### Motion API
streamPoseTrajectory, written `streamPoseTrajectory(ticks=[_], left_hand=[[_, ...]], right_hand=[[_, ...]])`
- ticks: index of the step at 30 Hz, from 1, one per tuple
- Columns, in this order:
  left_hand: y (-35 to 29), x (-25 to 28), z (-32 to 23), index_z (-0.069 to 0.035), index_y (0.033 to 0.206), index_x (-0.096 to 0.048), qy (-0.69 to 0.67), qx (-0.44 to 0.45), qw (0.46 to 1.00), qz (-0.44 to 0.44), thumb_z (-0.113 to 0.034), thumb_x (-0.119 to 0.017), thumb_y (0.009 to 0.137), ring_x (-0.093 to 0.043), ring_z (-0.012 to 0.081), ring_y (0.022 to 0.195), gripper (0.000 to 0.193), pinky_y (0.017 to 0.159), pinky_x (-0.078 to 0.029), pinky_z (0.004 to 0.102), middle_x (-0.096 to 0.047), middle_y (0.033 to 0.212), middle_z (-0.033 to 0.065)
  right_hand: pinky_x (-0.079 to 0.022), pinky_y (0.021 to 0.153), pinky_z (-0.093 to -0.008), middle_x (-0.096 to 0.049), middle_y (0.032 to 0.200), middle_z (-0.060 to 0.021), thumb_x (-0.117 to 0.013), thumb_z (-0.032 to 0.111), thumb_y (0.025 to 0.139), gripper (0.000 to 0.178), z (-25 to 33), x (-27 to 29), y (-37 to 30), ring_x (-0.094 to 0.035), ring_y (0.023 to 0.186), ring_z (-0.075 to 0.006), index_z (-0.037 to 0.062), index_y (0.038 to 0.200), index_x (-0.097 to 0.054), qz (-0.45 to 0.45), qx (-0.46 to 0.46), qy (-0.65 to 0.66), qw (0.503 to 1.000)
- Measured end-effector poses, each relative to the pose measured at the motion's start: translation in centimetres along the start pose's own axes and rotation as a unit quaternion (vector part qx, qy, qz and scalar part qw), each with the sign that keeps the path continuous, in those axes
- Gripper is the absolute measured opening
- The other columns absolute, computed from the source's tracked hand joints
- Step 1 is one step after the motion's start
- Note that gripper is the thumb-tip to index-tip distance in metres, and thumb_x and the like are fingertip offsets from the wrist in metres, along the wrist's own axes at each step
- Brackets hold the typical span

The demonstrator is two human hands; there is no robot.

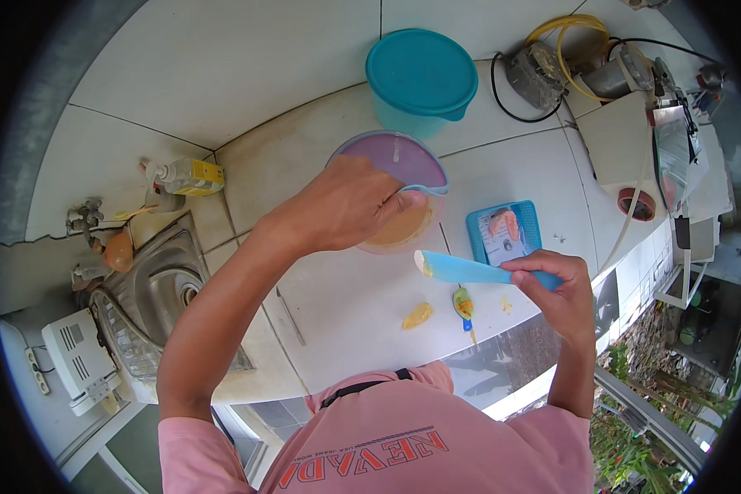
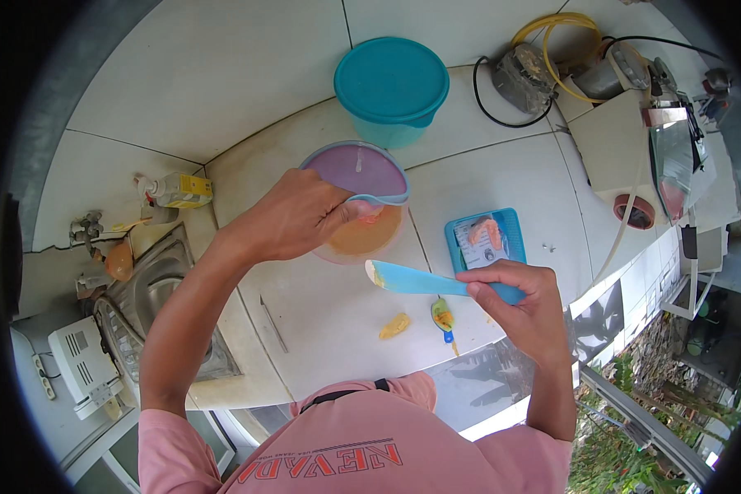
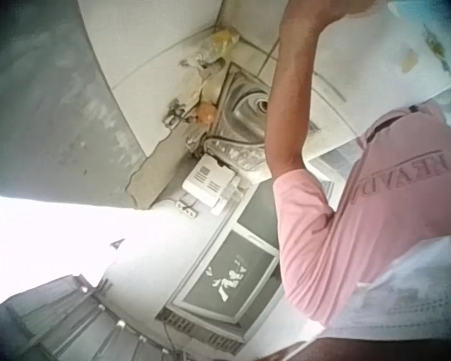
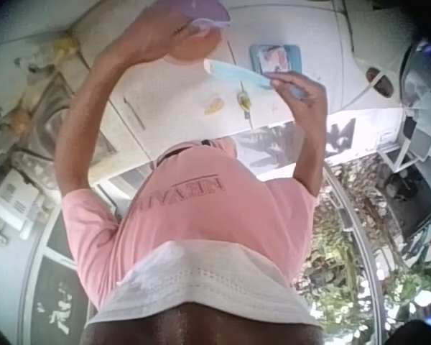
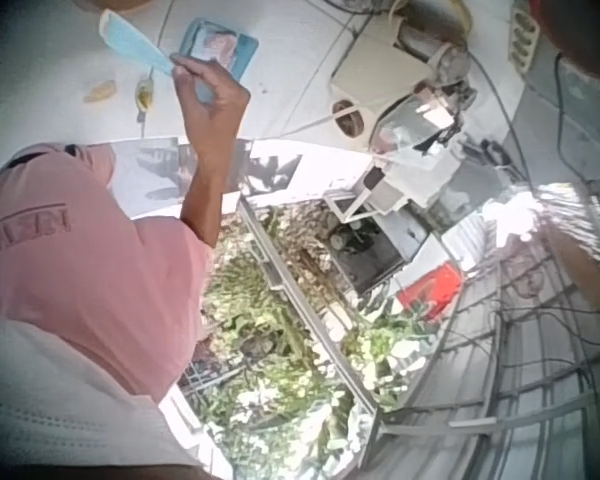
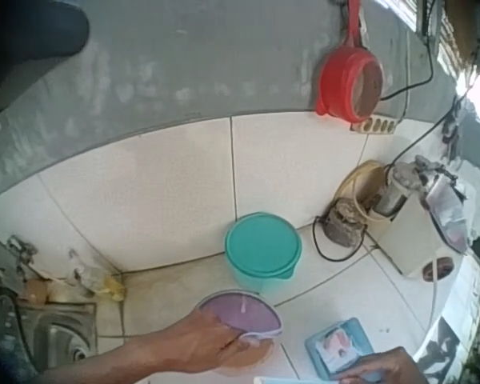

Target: Mixing dental plaster in a bowl and then trimming a dental cast with a tool.

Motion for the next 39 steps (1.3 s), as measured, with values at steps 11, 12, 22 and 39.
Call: streamPoseTrajectory(ticks=[11, 12, 22, 39], left_hand=[[-3.1, -9.1, -5.4, -0.019, 0.147, -0.025, 0.371, -0.008, 0.925, -0.078, -0.052, -0.056, 0.085, -0.046, 0.0618, 0.105, 0.077, 0.083, -0.048, 0.0564, -0.022, 0.148, 0.0218], [-3.2, -9.4, -5.4, -0.018, 0.146, -0.026, 0.393, -0.014, 0.916, -0.085, -0.052, -0.055, 0.085, -0.043, 0.0641, 0.107, 0.076, 0.084, -0.047, 0.0588, -0.016, 0.152, 0.0197], [-13.1, -2.3, -2.6, -0.005, 0.146, -0.021, -0.213, 0.048, 0.91, -0.352, -0.058, -0.038, 0.092, -0.025, 0.0395, 0.136, 0.077, 0.112, -0.015, 0.0489, -0.022, 0.15, 0.0185], [-34.8, -6.0, 14.3, -0.009, 0.147, -0.021, -0.771, -0.021, 0.355, -0.528, -0.077, -0.016, 0.084, -0.028, 0.0348, 0.136, 0.092, 0.112, -0.016, 0.0402, -0.032, 0.145, 0.0227]], right_hand=[[-0.034, 0.045, -0.019, -0.06, 0.068, -0.0038, -0.066, 0.001, 0.081, 0.014, -3.5, 4.3, -12.5, -0.047, 0.051, -0.0062, -0.002, 0.094, -0.07, -0.186, -0.116, 0.128, 0.967], [-0.034, 0.045, -0.0193, -0.06, 0.067, -0.0039, -0.066, 0.003, 0.082, 0.014, -3.6, 3.9, -13.1, -0.047, 0.051, -0.0062, -0.0026, 0.094, -0.07, -0.193, -0.126, 0.132, 0.964], [-0.038, 0.045, -0.0186, -0.062, 0.071, -0.0052, -0.066, 0.006, 0.084, 0.019, 2.6, -6.7, -13.5, -0.051, 0.053, -0.0065, -0.0031, 0.101, -0.068, -0.168, -0.076, 0.185, 0.965], [-0.051, 0.056, -0.033, -0.063, 0.089, -0.0121, -0.063, 0.0, 0.081, 0.03, 15.4, -38.4, -14.6, -0.063, 0.064, -0.0246, 0.0012, 0.111, -0.063, 0.038, 0.292, -0.265, 0.918]])
Point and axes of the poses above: each hand's wrist, its own y-axis towards the middle knuckle, its own x-axis out of the back of the hand, z = x × y, the point moved 10 cm from there along y, towards the middle knuckle
